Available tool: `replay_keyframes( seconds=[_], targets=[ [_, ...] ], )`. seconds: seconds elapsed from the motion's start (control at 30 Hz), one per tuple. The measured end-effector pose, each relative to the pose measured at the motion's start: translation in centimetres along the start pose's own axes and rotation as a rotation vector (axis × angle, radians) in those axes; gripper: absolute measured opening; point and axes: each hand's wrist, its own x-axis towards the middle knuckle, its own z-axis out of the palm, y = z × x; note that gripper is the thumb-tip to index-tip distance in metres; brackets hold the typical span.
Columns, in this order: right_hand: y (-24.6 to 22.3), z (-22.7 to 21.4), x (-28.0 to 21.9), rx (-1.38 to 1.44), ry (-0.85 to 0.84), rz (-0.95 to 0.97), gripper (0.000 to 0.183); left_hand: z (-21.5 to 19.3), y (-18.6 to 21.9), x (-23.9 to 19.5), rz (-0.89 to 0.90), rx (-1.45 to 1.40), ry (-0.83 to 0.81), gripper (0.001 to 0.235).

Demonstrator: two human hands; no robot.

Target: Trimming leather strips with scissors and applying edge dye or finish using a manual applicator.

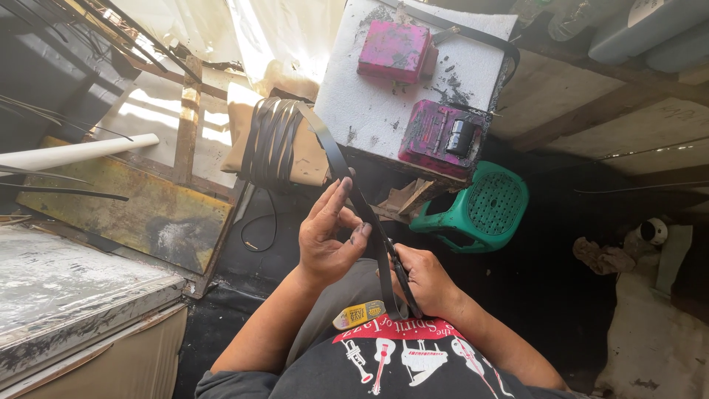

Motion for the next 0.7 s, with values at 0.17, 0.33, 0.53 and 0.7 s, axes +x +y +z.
replay_keyframes(
  seconds=[0.17, 0.33, 0.53, 0.7],
  targets=[
    [0.7, 0.4, -0.3, 0.012, 0.04, -0.009, 0.036, 0.0, -0.5, -0.4, -0.003, -0.028, 0.003, 0.07],
    [0.8, 0.3, -0.3, -0.007, 0.029, -0.018, 0.037, -0.2, -1.6, -1.4, -0.003, -0.047, 0.002, 0.07],
    [-1.1, 0.4, -0.1, 0.018, 0.031, -0.019, 0.036, 0.3, -1.8, -2.4, -0.019, -0.074, -0.015, 0.071],
    [-1.0, 0.5, -0.4, 0.022, 0.037, -0.001, 0.037, 0.3, -1.8, -2.8, -0.017, -0.1, -0.008, 0.071]
  ],
)
